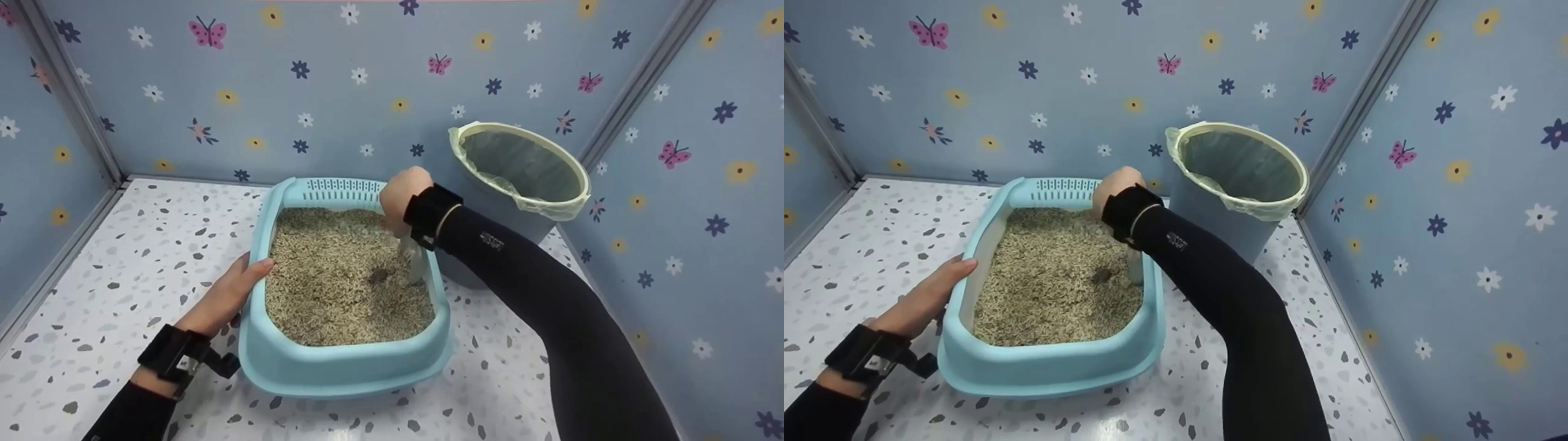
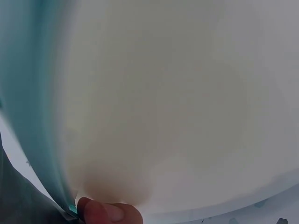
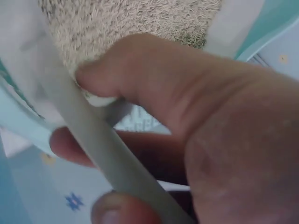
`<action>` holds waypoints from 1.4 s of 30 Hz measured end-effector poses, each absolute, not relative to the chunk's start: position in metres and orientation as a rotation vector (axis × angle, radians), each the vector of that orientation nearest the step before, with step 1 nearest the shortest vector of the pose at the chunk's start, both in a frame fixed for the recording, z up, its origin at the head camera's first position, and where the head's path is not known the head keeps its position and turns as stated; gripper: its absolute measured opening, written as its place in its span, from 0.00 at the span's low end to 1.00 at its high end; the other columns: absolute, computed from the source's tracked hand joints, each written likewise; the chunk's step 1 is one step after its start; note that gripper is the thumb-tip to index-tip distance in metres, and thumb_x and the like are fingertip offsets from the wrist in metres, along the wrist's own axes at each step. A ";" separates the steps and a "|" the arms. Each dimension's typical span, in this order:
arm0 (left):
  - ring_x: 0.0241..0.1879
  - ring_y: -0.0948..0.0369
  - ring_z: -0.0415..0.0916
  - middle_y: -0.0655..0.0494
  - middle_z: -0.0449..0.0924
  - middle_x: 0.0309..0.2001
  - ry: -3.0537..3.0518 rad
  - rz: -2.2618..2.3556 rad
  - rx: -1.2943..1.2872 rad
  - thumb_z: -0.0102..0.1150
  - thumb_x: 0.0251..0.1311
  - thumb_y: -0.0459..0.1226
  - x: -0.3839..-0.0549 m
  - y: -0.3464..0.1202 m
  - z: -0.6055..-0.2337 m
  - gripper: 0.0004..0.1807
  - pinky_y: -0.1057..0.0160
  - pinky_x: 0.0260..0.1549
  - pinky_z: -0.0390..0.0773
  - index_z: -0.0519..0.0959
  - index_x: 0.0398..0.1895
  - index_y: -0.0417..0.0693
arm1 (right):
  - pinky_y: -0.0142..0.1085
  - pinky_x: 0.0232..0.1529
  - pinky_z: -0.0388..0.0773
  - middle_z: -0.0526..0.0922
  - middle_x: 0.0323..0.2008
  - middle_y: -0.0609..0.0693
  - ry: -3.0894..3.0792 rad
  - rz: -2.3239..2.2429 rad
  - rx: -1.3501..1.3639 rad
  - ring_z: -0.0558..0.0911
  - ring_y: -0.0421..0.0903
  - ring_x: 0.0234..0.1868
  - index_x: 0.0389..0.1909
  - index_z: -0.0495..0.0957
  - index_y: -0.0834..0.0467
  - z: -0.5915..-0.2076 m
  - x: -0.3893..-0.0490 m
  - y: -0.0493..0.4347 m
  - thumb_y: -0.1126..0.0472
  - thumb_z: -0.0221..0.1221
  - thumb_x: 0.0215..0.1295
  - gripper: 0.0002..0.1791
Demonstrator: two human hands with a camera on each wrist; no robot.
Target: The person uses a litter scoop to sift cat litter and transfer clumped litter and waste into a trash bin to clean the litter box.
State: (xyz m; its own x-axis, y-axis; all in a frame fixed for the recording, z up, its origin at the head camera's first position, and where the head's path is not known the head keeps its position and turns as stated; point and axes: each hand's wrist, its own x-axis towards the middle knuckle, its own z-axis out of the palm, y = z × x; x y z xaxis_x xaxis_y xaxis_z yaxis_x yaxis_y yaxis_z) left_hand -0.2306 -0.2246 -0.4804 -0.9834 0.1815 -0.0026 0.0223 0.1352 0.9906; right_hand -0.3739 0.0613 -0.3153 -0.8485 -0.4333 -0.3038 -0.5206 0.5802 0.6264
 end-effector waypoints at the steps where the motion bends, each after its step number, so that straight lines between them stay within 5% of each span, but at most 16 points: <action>1: 0.17 0.57 0.76 0.42 0.76 0.31 2.269 1.979 0.199 0.47 0.86 0.57 -0.230 -0.225 -0.480 0.38 0.62 0.08 0.71 0.57 0.81 0.39 | 0.42 0.25 0.63 0.66 0.26 0.46 2.708 1.062 -0.820 0.63 0.47 0.27 0.26 0.67 0.49 -0.316 -0.377 0.064 0.53 0.65 0.66 0.17; 12: 0.17 0.57 0.75 0.46 0.74 0.30 2.292 1.964 0.207 0.47 0.86 0.57 -0.228 -0.225 -0.483 0.40 0.60 0.09 0.74 0.55 0.84 0.40 | 0.45 0.26 0.66 0.65 0.22 0.44 2.763 0.670 -0.841 0.67 0.47 0.26 0.21 0.65 0.47 -0.336 -0.398 0.085 0.46 0.69 0.59 0.22; 18: 0.16 0.59 0.71 0.50 0.72 0.28 2.275 1.985 0.203 0.47 0.86 0.56 -0.229 -0.225 -0.482 0.40 0.62 0.09 0.72 0.53 0.85 0.40 | 0.45 0.27 0.70 0.70 0.24 0.45 2.818 0.485 -0.860 0.70 0.48 0.27 0.23 0.71 0.48 -0.344 -0.400 0.092 0.34 0.74 0.62 0.28; 25: 0.15 0.60 0.69 0.50 0.73 0.28 2.257 1.988 0.194 0.47 0.86 0.55 -0.230 -0.223 -0.482 0.36 0.63 0.08 0.67 0.57 0.80 0.38 | 0.41 0.28 0.62 0.61 0.20 0.43 2.774 0.331 -0.881 0.63 0.46 0.24 0.20 0.65 0.49 -0.347 -0.404 0.092 0.43 0.71 0.64 0.26; 33: 0.40 0.47 0.82 0.39 0.74 0.44 2.302 1.978 0.225 0.45 0.86 0.54 -0.231 -0.224 -0.482 0.40 0.59 0.37 0.85 0.52 0.85 0.37 | 0.37 0.27 0.52 0.54 0.15 0.39 2.633 0.111 -0.898 0.52 0.40 0.18 0.14 0.60 0.47 -0.354 -0.406 0.079 0.45 0.69 0.69 0.31; 42: 0.27 0.52 0.81 0.43 0.76 0.36 2.268 1.990 0.227 0.46 0.87 0.54 -0.229 -0.224 -0.482 0.38 0.59 0.18 0.80 0.54 0.83 0.37 | 0.34 0.23 0.58 0.62 0.11 0.40 2.528 0.084 -0.839 0.58 0.38 0.14 0.10 0.65 0.47 -0.367 -0.411 0.069 0.44 0.68 0.73 0.33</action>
State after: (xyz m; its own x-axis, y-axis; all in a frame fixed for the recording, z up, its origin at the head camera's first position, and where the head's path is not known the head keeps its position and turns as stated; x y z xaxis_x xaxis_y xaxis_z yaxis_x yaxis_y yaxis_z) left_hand -0.2293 -0.2243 -0.4822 -0.9821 0.1882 0.0118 0.0361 0.1263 0.9913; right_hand -0.4110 0.0693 -0.3670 -0.7015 -0.5495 -0.4538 -0.5784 0.8110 -0.0878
